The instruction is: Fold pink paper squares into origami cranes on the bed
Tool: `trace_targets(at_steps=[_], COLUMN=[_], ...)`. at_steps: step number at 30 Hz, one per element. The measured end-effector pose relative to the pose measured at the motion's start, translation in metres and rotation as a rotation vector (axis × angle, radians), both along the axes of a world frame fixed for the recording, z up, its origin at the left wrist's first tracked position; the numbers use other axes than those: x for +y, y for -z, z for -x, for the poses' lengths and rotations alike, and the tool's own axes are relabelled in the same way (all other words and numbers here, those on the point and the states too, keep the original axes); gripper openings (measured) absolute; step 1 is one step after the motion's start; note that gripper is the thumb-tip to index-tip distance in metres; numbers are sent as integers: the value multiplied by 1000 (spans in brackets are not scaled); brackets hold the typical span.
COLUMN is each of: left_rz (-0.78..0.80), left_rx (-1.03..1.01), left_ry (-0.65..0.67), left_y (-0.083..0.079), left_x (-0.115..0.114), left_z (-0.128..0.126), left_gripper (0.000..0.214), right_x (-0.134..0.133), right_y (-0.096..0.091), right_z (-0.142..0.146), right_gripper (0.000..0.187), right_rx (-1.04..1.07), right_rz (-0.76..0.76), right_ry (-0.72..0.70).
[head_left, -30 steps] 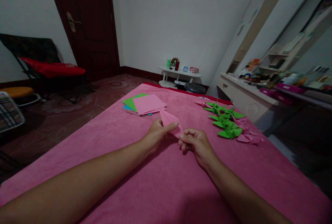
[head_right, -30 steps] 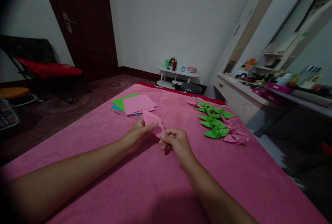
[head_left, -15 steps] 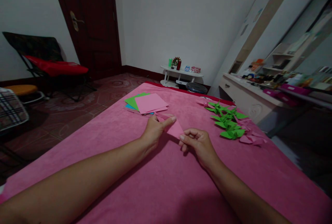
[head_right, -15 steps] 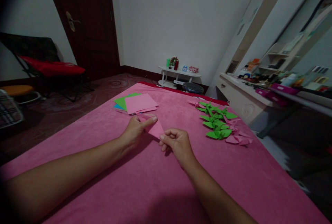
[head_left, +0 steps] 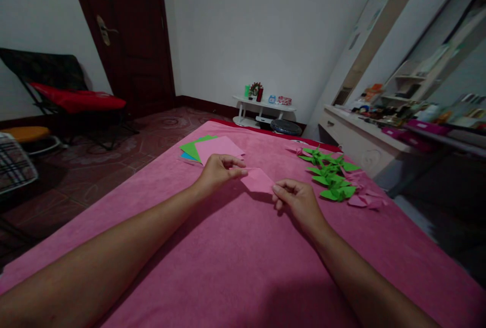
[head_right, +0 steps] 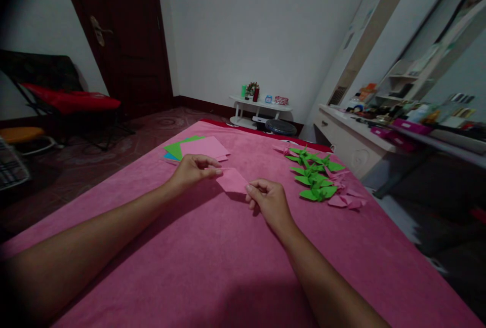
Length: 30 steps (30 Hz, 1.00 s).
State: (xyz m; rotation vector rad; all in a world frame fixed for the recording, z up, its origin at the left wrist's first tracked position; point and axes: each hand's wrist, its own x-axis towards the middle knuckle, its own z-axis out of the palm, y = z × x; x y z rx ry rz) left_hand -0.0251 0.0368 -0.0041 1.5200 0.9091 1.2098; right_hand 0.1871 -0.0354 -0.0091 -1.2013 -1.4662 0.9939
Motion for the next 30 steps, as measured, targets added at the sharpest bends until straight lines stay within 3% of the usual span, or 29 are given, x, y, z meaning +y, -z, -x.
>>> trace_targets(at_steps=[8, 11, 14, 17, 21, 26, 30], left_rz=[-85, -257, -491, -614, -662, -727, -711], left_rx=[150, 236, 391, 570, 713, 817, 833], left_ry=[105, 145, 195, 254, 263, 261, 237], left_y=[8, 10, 17, 26, 31, 23, 19], left_x=[7, 7, 9, 12, 11, 1, -4], left_z=[2, 6, 11, 14, 14, 12, 10], left_gripper=[15, 7, 16, 22, 24, 28, 19], right_x=[13, 15, 15, 15, 15, 15, 10], right_y=[7, 10, 13, 17, 20, 21, 17], right_z=[-15, -24, -31, -34, -32, -31, -25], right_gripper=[16, 13, 27, 33, 30, 33, 32], right_rx=[-86, -353, -621, -783, -896, -1028, -1048], right_rz=[-49, -284, -545, -641, -637, -547, -475], right_ry=[76, 130, 101, 39, -5, -58, 2])
